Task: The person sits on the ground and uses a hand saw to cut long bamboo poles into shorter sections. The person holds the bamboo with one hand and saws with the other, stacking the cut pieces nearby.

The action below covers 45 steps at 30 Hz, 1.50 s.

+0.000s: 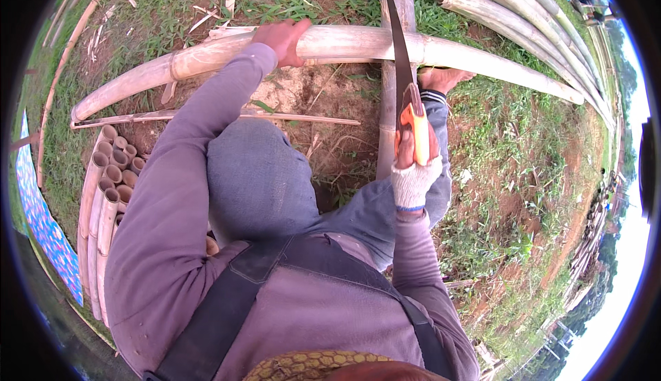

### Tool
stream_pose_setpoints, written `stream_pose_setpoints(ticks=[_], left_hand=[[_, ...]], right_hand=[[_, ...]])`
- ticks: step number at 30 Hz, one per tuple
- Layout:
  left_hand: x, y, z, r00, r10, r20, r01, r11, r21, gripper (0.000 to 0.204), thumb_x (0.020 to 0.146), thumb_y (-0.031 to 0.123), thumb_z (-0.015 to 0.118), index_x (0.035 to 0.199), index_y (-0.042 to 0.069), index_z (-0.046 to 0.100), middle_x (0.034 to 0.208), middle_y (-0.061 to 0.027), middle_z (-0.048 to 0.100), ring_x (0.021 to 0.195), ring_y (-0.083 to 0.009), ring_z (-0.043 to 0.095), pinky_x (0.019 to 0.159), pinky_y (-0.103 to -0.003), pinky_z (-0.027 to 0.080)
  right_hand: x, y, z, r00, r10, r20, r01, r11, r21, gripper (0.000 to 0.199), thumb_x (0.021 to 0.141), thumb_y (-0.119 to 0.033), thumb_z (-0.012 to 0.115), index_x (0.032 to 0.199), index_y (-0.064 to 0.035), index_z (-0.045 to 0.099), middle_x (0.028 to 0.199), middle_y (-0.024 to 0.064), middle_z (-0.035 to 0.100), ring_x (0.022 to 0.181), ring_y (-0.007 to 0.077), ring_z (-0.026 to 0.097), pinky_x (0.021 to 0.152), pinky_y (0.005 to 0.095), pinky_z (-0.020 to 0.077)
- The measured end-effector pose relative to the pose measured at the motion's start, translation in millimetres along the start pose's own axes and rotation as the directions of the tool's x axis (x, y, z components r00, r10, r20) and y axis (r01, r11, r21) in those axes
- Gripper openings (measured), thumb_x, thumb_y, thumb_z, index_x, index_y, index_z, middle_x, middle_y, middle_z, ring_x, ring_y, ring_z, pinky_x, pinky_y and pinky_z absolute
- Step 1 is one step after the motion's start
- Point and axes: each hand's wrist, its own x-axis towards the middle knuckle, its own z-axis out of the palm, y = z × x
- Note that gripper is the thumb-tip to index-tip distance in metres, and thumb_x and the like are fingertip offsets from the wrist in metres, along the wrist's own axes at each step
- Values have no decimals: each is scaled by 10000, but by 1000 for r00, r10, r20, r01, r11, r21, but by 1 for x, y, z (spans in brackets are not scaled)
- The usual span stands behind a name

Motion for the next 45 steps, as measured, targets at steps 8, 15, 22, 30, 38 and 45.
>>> stream_pose_setpoints(ticks=[8,15,22,30,38,45], left_hand=[[-2,-2,-13,1000,-10,20,9,1000,25,975,769,440,934,1593,184,479,1388,-185,692,1250,-415,703,1066,-518,575],[-5,-2,-12,999,11,40,-11,1000,-3,992,763,446,942,1592,163,477,1374,-196,688,1198,-404,724,1047,-536,584],[2,-3,-14,999,42,11,-42,999,24,988,730,490,930,1556,154,505,1338,-210,707,1220,-423,712,1044,-552,567],[-4,-8,-10,998,60,-9,-60,998,-15,1025,729,499,937,1586,167,483,1324,-195,712,1223,-419,706,1008,-529,565],[-23,-11,-59,734,-48,-678,-391,786,-479,738,878,450,899,1475,108,632,1313,-167,719,1218,-317,717,1086,-471,556],[-224,90,-316,-462,284,-840,-668,511,540,691,948,436,868,1396,-34,630,1230,-164,705,1101,-261,697,1006,-427,558]], right_hand=[[-18,-14,-18,991,120,60,-124,990,66,393,1073,-152,711,1386,77,646,1223,195,756,1069,271,751,929,380,596],[-49,-18,-28,963,262,61,-269,942,198,442,1087,-160,684,1444,80,580,1279,187,723,1121,226,721,909,352,623],[67,3,38,999,-26,19,23,987,162,349,1078,-157,697,1343,65,649,1091,148,739,943,203,703,852,346,573],[47,-9,43,996,-88,16,83,980,182,415,1082,-138,694,1426,84,628,1277,195,741,1158,245,698,1038,378,545],[49,-2,41,997,-71,-9,71,960,271,432,1086,-164,694,1432,83,619,1285,180,732,1139,250,698,1033,382,544],[47,9,27,999,-35,-10,37,971,236,396,1079,-137,691,1426,40,618,1253,203,735,1103,289,709,984,392,557]])
